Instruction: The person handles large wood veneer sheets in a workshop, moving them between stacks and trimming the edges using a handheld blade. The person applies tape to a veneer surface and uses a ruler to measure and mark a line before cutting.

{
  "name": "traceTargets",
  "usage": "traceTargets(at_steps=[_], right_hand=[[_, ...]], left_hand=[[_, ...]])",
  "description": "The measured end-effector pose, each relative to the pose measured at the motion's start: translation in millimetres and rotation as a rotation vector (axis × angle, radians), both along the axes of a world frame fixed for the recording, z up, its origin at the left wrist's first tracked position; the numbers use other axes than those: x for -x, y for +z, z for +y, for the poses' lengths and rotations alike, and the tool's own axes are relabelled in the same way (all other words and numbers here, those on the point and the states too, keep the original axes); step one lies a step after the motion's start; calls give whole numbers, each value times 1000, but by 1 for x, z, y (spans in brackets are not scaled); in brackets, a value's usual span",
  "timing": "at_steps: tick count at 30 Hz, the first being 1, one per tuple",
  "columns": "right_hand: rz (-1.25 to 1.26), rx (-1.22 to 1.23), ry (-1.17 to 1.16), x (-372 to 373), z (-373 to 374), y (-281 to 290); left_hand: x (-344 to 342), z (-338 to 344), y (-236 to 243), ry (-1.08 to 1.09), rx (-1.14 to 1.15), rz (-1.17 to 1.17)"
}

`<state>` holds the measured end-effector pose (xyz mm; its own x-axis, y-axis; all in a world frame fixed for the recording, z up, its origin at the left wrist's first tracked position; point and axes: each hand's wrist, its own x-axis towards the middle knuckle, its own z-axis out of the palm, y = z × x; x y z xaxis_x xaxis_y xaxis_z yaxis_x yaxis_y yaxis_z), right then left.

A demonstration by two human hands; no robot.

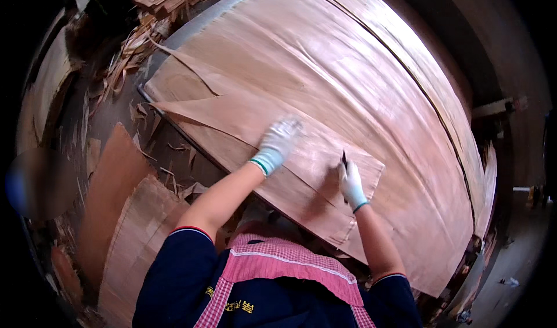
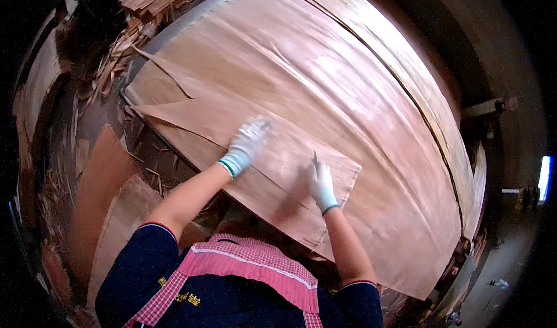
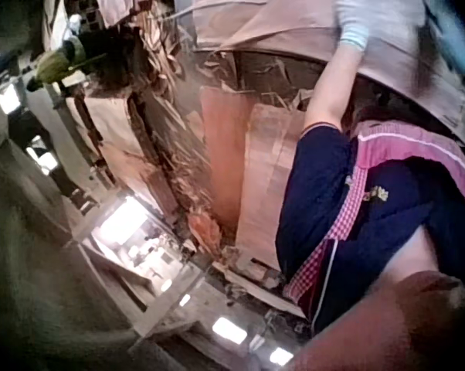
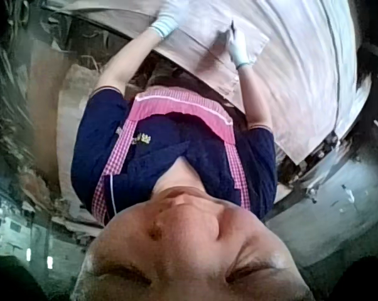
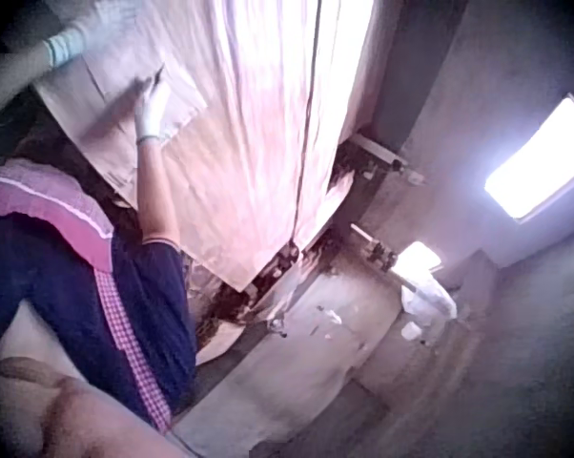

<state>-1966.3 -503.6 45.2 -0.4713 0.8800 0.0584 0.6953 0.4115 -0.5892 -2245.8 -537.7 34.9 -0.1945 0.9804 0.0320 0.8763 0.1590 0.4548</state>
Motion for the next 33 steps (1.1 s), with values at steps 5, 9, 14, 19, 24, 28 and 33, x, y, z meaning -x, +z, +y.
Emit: traceTargets(at_steps=[5, 9, 14, 19, 24, 28, 33], right_hand=[[-466, 0, 90, 52, 7, 49], [-692, 79, 407, 186, 2, 34], [-453, -87, 351, 315, 20, -4], [-479, -17, 522, 253, -1, -25], [-777, 46, 465, 104, -21, -2], [-970, 55, 583, -8, 24, 10], [-1309, 181, 538, -166, 101, 56]], left_hand=[[129, -29, -31, 361, -306, 310], [136, -26, -58, 390, -392, 272], [135, -10, -34, 330, -58, 20], [129, -29, -28, 352, -178, 124], [125, -32, -19, 348, -94, -11], [122, -30, -26, 359, -149, 10], [124, -26, -26, 335, -198, 25]])
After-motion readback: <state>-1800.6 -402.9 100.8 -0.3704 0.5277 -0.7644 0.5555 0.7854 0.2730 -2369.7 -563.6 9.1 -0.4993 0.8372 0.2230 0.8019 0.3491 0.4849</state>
